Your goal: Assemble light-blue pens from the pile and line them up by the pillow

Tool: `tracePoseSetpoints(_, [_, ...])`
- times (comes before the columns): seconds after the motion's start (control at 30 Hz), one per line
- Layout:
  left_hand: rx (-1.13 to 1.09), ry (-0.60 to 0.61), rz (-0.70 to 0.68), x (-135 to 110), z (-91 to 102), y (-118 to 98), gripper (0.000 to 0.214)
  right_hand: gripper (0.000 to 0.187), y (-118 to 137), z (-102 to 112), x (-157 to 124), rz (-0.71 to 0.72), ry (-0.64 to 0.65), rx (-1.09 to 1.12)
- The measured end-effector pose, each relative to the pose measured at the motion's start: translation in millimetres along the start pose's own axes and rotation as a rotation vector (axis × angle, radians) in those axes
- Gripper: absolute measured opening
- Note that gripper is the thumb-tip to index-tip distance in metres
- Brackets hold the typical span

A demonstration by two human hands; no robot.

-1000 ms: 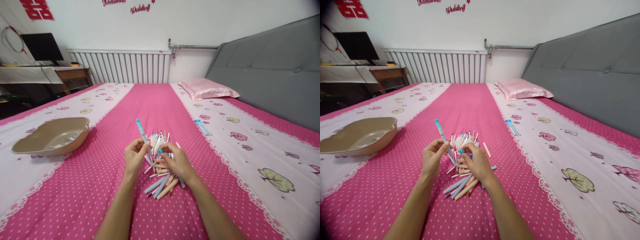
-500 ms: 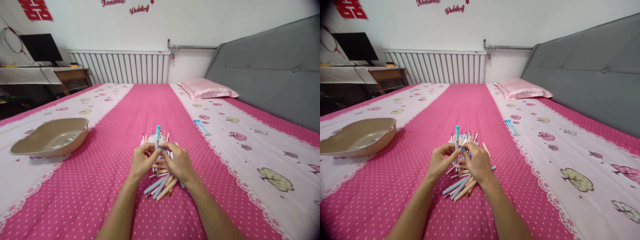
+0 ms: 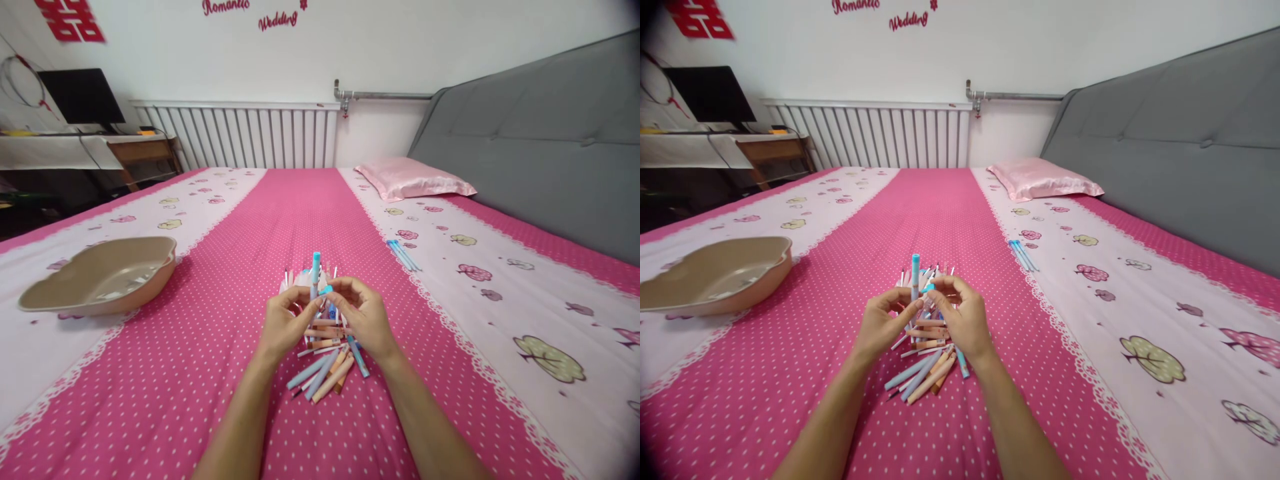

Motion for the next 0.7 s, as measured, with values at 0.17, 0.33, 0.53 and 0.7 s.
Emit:
tracePoseSetpoints(0.17, [0.206, -0.034, -0.09, -2, -0.6, 0, 0.012, 0.017, 13, 14, -1, 0.053, -0.13, 0.066])
tracePoseSetpoints(0.33, [0.282, -0.06, -0.151, -2, 0.7, 0, 0.01, 0.017, 26, 22, -6, 0.121, -0.239, 0.057])
tracePoseSetpoints(0.53, [0.322, -0.058, -0.186, -1, 0.9, 1, 0.011, 0.016, 29, 23, -7, 0.176, -0.296, -0.01])
tracePoseSetpoints(0.7, [0.354, -0.048, -0.198, -1, 0.1, 2, 0.011, 0.016, 29, 25, -8, 0.188, -0.323, -0.076])
Point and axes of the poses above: each hand's wrist, its own x-axis towards the middle knuckle, its own z-axis out of the back of the hand, y = z × x, the point moved 4 cm from there along x, towards the middle knuckle, and after that the axes turned 9 degrees about y, right-handed, at the moved point
